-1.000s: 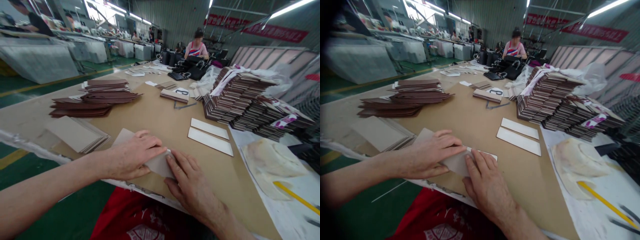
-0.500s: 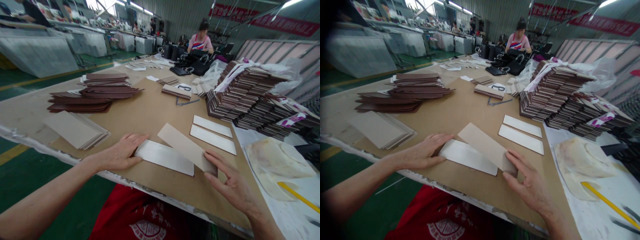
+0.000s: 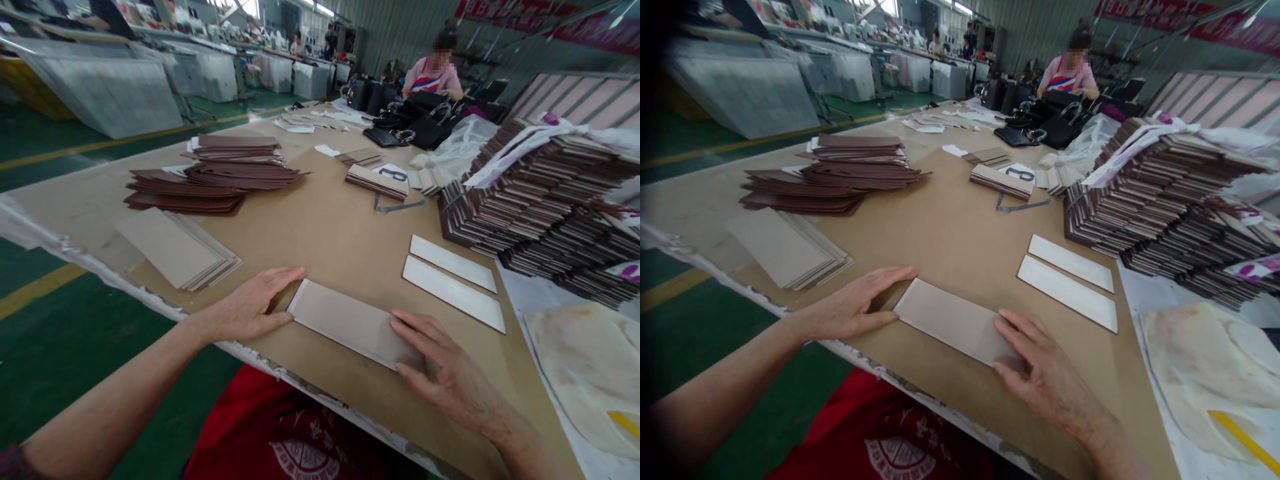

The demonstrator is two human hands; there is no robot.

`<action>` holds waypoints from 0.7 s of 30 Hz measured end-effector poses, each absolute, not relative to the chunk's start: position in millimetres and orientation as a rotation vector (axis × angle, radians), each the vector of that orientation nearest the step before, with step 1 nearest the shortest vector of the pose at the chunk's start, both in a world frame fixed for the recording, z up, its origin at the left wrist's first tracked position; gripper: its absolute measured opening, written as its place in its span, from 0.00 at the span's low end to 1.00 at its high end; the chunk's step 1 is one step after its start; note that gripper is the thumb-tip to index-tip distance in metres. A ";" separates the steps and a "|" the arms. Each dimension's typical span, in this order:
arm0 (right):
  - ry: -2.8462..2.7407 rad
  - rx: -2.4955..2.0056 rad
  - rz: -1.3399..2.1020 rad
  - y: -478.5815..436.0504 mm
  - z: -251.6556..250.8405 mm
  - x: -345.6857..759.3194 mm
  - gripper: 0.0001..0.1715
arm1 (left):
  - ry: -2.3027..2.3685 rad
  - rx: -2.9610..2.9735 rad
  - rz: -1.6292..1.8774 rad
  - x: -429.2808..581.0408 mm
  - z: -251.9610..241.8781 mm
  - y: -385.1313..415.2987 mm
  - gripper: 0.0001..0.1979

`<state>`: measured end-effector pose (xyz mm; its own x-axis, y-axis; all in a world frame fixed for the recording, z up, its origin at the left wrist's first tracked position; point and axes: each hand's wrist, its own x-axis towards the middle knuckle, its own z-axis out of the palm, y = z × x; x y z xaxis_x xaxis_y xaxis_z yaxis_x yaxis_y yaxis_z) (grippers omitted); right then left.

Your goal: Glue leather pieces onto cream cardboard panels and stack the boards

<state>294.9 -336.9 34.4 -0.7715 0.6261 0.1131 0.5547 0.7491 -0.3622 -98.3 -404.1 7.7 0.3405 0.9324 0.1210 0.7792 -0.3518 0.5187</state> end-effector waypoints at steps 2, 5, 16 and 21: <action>-2.728 -0.933 0.455 -335.6 32.7 292.7 0.31 | 1.498 2.252 0.577 -98.4 6.7 -403.0 0.37; -2.731 -0.932 0.463 -334.7 29.3 289.9 0.31 | 1.495 2.253 0.590 -97.4 6.8 -401.8 0.38; -2.760 -0.929 0.437 -335.7 22.3 287.5 0.32 | 1.509 2.253 0.608 -95.8 6.2 -400.6 0.33; -2.766 -0.927 0.424 -334.7 22.4 286.1 0.31 | 1.503 2.260 0.608 -95.8 6.5 -400.4 0.33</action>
